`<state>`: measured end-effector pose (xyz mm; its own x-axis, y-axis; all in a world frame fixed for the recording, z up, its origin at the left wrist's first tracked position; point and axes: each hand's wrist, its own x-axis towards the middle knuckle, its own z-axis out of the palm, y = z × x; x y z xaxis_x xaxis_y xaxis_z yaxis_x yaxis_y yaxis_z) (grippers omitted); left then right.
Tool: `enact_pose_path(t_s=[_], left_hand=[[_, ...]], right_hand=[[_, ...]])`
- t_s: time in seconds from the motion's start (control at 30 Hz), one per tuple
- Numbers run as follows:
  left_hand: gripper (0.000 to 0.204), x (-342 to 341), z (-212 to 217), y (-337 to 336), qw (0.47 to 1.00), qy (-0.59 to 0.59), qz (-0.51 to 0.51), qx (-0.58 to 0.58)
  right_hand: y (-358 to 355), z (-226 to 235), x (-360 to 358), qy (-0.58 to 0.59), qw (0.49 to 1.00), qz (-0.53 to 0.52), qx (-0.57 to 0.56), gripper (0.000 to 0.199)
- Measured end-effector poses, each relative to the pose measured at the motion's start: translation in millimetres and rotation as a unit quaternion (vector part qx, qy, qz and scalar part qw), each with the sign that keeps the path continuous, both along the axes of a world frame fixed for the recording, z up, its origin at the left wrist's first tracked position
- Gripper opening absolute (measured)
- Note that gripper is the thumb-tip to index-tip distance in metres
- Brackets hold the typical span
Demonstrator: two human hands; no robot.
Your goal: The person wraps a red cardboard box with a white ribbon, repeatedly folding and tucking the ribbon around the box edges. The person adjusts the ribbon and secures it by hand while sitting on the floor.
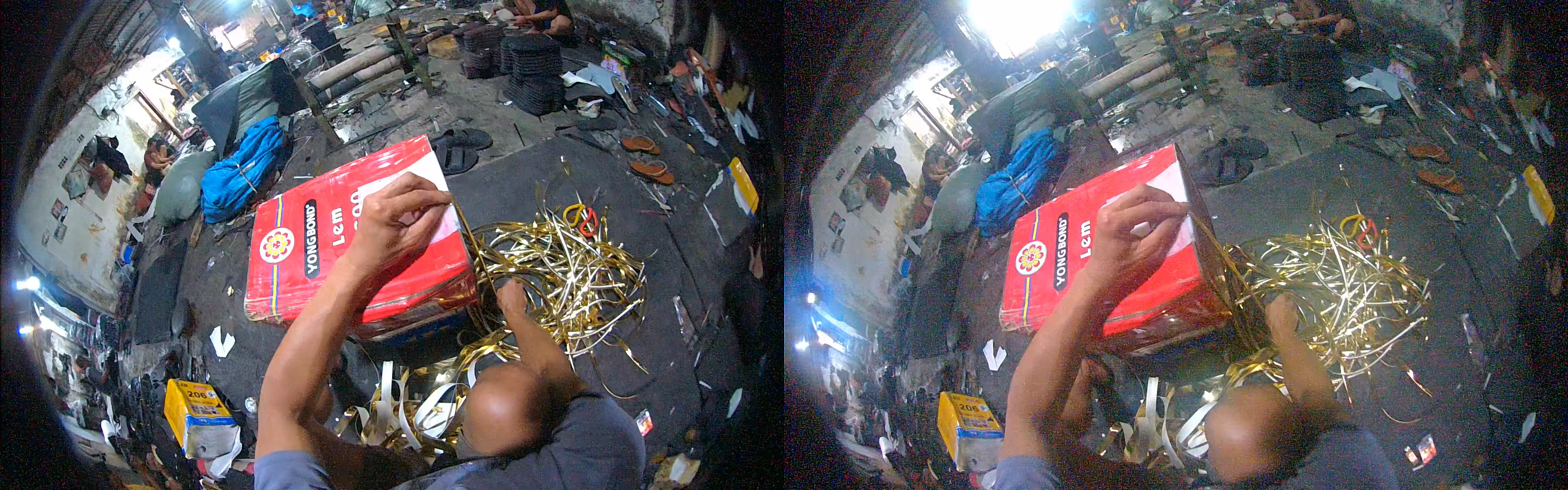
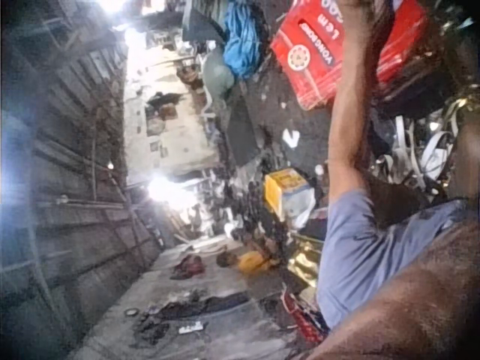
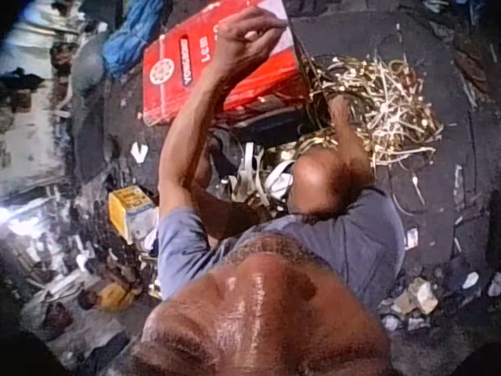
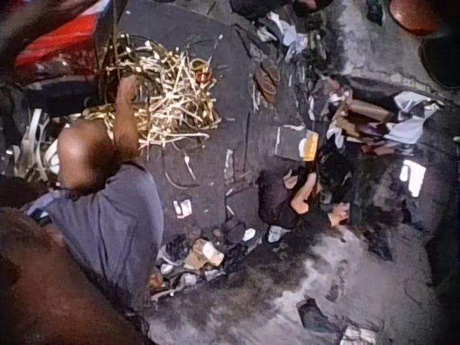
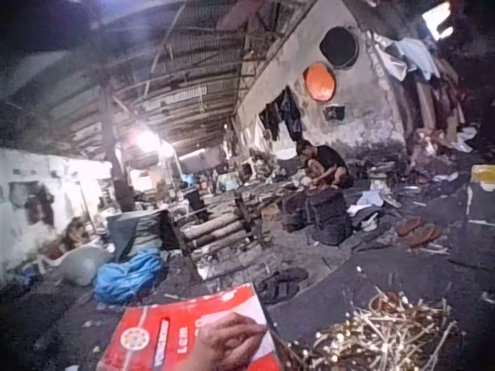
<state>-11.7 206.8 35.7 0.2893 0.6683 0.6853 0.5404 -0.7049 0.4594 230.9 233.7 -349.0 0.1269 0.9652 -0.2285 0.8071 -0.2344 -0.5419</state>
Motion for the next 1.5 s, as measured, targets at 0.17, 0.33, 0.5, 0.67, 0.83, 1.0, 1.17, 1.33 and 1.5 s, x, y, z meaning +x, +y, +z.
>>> enact_pose_path(t_s=[0.17,0.33,0.5,0.67,0.83,1.0,1.17,1.33,1.5], left_hand=[[0.022,-6,0,-2,0.995,0.077,-0.018,0.062],[0.014,-11,-3,-6,0.996,0.066,0.017,0.051],[0.011,-4,-11,-2,0.991,0.056,0.02,0.117],[0.017,-1,-5,4,0.991,0.052,-0.049,0.11],[0.038,-12,-4,-7,0.986,0.145,0.023,0.081],[0.035,22,3,-27,0.942,0.239,0.116,0.203],[0.01,100,-95,-112,0.991,0.092,-0.08,0.049],[0.035,102,-316,-125,0.812,0.169,0.101,-0.549],[0.012,99,-369,-157,0.872,0.221,0.0,-0.437]], right_hand=[[-14,32,14,-0.021,0.999,0.022,0.018,0.028],[18,-22,30,0.012,0.999,-0.041,-0.027,0.03],[14,-38,68,-0.085,0.989,0.063,0.101,0.027],[16,-19,76,-0.089,0.996,0.011,0.009,0.036],[17,-8,67,-0.131,0.991,0.024,0.005,0.039],[7,-31,106,-0.214,0.966,0.092,0.112,0.032],[15,12,130,0.122,0.983,-0.05,0.125,0.035],[-1,136,192,0.208,0.808,-0.357,0.42,0.025],[-84,199,203,0.11,0.888,-0.168,0.414,0.015]])
